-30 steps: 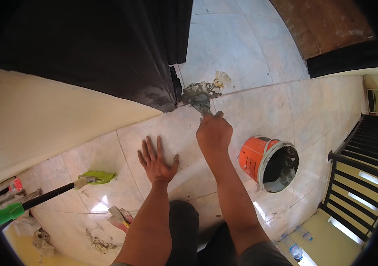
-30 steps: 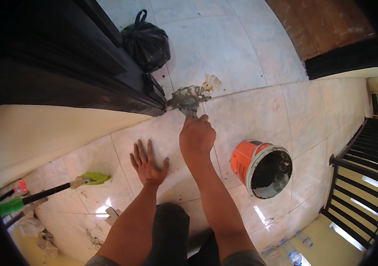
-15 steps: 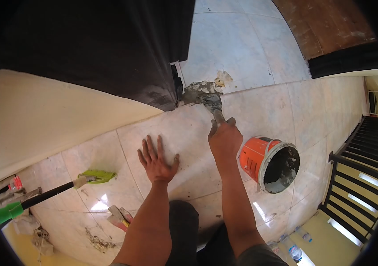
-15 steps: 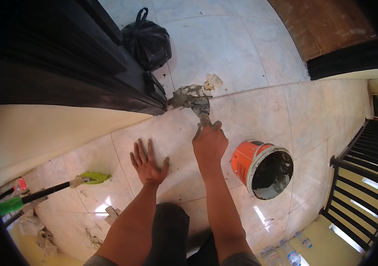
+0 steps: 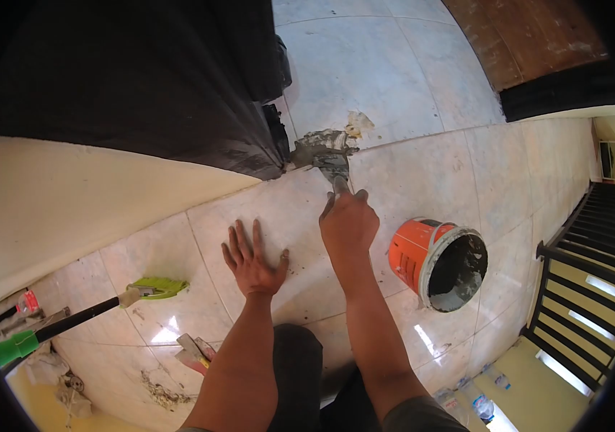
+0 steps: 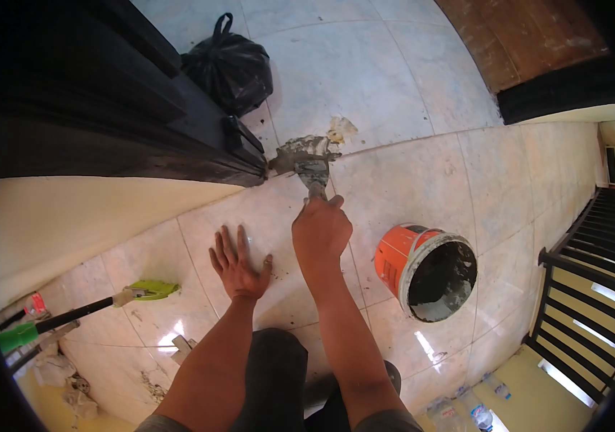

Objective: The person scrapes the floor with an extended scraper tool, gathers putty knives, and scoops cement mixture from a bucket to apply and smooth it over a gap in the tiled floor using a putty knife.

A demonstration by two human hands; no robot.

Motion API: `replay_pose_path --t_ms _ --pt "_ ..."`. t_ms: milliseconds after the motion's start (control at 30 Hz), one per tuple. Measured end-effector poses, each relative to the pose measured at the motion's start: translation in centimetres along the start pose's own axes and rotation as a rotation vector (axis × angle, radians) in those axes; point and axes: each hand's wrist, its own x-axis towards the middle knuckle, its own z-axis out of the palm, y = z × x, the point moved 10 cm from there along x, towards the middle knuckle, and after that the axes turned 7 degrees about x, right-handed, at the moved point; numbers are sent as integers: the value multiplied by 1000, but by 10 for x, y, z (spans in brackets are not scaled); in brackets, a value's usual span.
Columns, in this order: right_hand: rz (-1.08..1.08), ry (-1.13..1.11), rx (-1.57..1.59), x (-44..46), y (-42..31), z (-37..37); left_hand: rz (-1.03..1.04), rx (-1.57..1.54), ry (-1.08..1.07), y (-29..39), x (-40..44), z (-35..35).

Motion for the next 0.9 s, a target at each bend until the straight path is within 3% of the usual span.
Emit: replay_pose_path --t_ms 200,267,500,700,900 --pt "-129 75 18 15 -19 14 10 -2 3 1 0 -1" --pt "-178 -8 -9 14 -14 39 4 -11 6 0 -1 0" --pt "-116 0 78 1 -17 -23 10 -7 13 0 0 -2" --pt "-210 24 50 19 -11 12 3 0 -15 0 1 -1" --pt "-63 101 183 -6 30 -23 10 -7 2 -1 0 1"
